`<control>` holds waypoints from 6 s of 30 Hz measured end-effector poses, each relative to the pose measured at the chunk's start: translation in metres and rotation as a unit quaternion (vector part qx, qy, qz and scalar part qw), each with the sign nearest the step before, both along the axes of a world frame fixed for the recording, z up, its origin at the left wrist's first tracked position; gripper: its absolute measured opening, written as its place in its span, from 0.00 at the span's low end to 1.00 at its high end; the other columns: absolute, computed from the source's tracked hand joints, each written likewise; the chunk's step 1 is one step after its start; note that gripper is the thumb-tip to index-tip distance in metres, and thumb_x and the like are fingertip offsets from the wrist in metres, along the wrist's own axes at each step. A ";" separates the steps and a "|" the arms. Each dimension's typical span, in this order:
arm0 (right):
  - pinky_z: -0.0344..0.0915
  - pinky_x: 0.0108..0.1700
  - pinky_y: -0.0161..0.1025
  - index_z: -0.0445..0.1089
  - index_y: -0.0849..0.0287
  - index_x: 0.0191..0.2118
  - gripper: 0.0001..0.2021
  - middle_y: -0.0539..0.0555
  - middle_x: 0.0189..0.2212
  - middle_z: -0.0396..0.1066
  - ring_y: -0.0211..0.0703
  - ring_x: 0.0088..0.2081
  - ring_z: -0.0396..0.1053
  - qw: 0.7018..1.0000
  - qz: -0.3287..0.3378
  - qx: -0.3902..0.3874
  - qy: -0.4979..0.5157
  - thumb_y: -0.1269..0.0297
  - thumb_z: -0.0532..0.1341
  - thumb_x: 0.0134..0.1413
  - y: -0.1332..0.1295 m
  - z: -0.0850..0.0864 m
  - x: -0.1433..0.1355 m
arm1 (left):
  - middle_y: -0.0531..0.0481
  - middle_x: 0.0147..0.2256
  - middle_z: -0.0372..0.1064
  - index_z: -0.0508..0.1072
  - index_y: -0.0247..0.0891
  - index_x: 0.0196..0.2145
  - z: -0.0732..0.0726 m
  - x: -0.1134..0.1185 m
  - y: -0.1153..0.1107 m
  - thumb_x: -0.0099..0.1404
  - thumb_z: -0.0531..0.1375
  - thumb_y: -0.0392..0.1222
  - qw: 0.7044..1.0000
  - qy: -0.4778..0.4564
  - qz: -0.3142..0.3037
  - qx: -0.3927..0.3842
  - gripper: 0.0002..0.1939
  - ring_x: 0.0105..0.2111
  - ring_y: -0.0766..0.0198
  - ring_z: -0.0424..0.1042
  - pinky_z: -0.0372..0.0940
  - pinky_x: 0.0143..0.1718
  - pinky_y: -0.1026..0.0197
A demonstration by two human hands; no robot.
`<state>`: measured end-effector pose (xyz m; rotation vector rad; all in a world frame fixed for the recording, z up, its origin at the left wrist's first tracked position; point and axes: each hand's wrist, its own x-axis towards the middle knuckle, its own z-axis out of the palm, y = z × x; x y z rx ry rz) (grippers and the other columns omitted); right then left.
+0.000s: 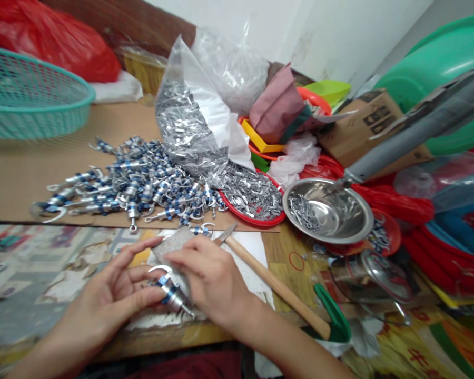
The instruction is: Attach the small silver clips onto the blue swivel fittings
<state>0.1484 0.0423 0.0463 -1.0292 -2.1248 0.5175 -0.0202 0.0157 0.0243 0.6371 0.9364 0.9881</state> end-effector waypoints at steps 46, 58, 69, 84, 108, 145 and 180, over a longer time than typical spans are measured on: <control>0.62 0.50 0.47 0.70 0.65 0.45 0.11 0.60 0.43 0.70 0.48 0.46 0.68 0.906 -0.307 -0.058 -0.285 0.67 0.55 0.59 0.099 -0.023 0.108 | 0.52 0.29 0.71 0.79 0.45 0.26 -0.004 -0.008 0.008 0.54 0.64 0.39 0.830 0.405 0.000 0.385 0.03 0.32 0.63 0.73 0.65 0.34 0.66; 0.63 0.50 0.44 0.72 0.67 0.41 0.10 0.61 0.39 0.71 0.48 0.45 0.69 0.933 -0.269 -0.060 -0.231 0.76 0.56 0.55 0.102 -0.005 0.100 | 0.53 0.27 0.76 0.81 0.48 0.29 0.004 -0.004 0.006 0.54 0.63 0.37 0.869 0.354 0.000 0.345 0.08 0.28 0.63 0.75 0.67 0.30 0.68; 0.70 0.42 0.42 0.76 0.62 0.33 0.07 0.57 0.28 0.76 0.43 0.35 0.73 0.972 0.058 -0.093 0.208 0.77 0.62 0.49 -0.015 0.004 0.000 | 0.58 0.22 0.75 0.80 0.53 0.34 0.000 0.005 0.003 0.46 0.68 0.36 0.904 0.292 0.104 0.293 0.16 0.24 0.64 0.71 0.67 0.31 0.67; 0.70 0.44 0.37 0.70 0.66 0.42 0.10 0.59 0.38 0.76 0.43 0.42 0.72 0.961 0.112 0.232 -0.103 0.76 0.54 0.57 -0.027 0.005 0.024 | 0.55 0.26 0.73 0.76 0.47 0.24 0.016 -0.002 0.000 0.57 0.61 0.40 0.882 0.352 0.017 0.314 0.06 0.29 0.63 0.71 0.64 0.33 0.68; 0.65 0.44 0.47 0.70 0.61 0.47 0.18 0.62 0.34 0.76 0.54 0.41 0.72 0.874 -0.361 -0.067 -0.319 0.77 0.59 0.47 0.105 -0.010 0.096 | 0.51 0.28 0.76 0.67 0.42 0.48 0.000 0.000 -0.004 0.51 0.67 0.44 0.991 0.116 -0.033 0.054 0.26 0.30 0.59 0.77 0.71 0.34 0.63; 0.63 0.36 0.40 0.71 0.65 0.41 0.16 0.56 0.33 0.73 0.45 0.34 0.68 0.972 -0.040 0.156 -0.172 0.72 0.45 0.61 -0.046 -0.002 -0.005 | 0.54 0.27 0.75 0.64 0.39 0.48 -0.004 -0.005 0.003 0.46 0.68 0.33 0.998 0.055 -0.007 0.015 0.31 0.31 0.66 0.74 0.70 0.33 0.69; 0.70 0.44 0.39 0.66 0.61 0.53 0.18 0.59 0.46 0.72 0.46 0.45 0.72 0.975 -0.175 -0.046 -0.128 0.65 0.56 0.57 -0.043 -0.012 0.079 | 0.51 0.27 0.78 0.73 0.38 0.35 0.003 -0.008 0.002 0.50 0.67 0.40 0.986 0.157 -0.053 0.029 0.14 0.29 0.60 0.77 0.71 0.34 0.62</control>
